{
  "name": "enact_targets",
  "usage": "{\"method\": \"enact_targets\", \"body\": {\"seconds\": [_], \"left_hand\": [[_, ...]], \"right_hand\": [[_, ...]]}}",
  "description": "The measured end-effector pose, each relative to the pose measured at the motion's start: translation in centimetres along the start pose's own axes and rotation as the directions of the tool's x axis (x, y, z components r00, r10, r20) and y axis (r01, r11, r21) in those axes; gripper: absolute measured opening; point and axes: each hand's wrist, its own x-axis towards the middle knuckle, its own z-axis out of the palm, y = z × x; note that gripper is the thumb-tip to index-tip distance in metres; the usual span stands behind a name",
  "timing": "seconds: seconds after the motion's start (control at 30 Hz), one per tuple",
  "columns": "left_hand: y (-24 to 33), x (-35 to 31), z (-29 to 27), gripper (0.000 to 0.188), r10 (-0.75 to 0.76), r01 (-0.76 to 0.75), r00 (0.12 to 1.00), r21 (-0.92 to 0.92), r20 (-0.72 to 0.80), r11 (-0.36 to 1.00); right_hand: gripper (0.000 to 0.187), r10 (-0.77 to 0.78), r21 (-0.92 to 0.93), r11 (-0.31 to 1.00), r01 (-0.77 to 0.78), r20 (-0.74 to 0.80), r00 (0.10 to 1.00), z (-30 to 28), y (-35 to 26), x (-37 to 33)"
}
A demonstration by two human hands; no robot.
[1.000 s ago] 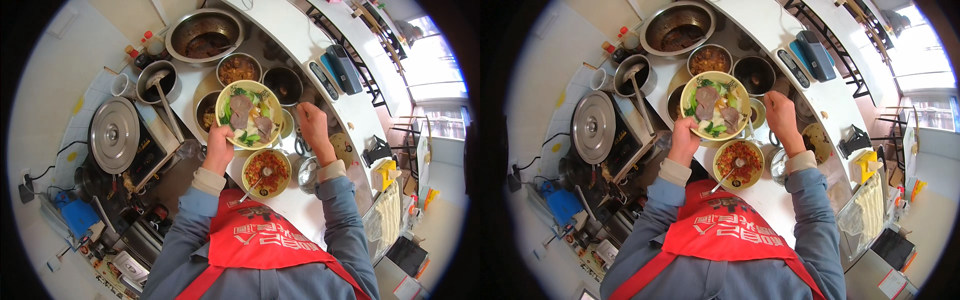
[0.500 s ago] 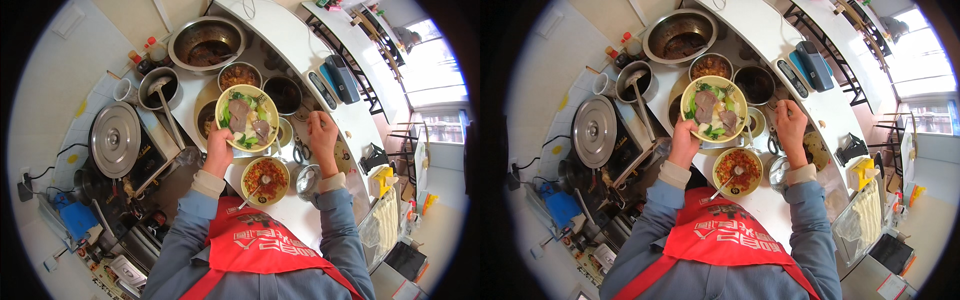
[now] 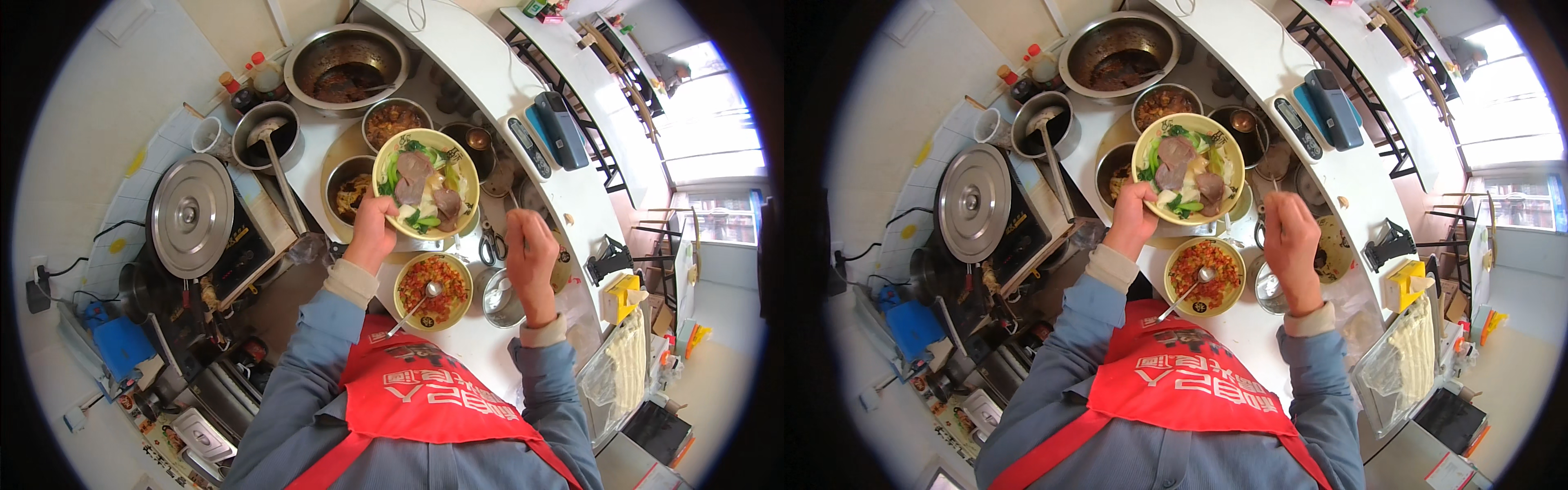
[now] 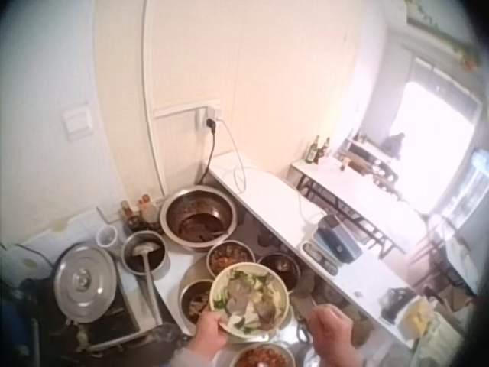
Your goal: The person assembles a noodle dish by adding toppings from several bowls into a serving bowl, then carries it to a customer and places it on the table. After serving, the person collects used bowls and chopsticks, rinses them in a sink, and returns to the prep area to handle packaged items.
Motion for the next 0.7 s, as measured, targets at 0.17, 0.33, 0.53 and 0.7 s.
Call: {"method": "enact_targets", "body": {"seconds": [0.17,0.33,0.53,0.7], "left_hand": [[0.7,-4.0,-3.4,0.071,-0.01,0.011,0.999,-0.021,0.038,1.0],[2.1,-9.2,-7.7,0.068,0.006,-0.005,1.0,-0.024,0.027,1.0],[3.6,-17.2,-12.3,0.076,0.001,-0.006,0.993,-0.038,-0.121,0.999],[3.1,-22.3,-16.4,0.083,-0.031,0.04,0.979,0.042,-0.2,0.998]], "right_hand": [[0.01,0.161,-0.036,0.986,-0.16,0.035,0.986,3.3,5.3,1.0],[0.019,0.356,-0.017,0.935,-0.355,0.075,0.932,7.2,10.8,0.1],[0.03,0.603,0.431,0.607,-0.668,0.298,0.74,7.5,10.3,0.0],[0.033,0.566,0.225,0.791,-0.568,0.082,0.82,4.6,6.3,-4.5]]}}
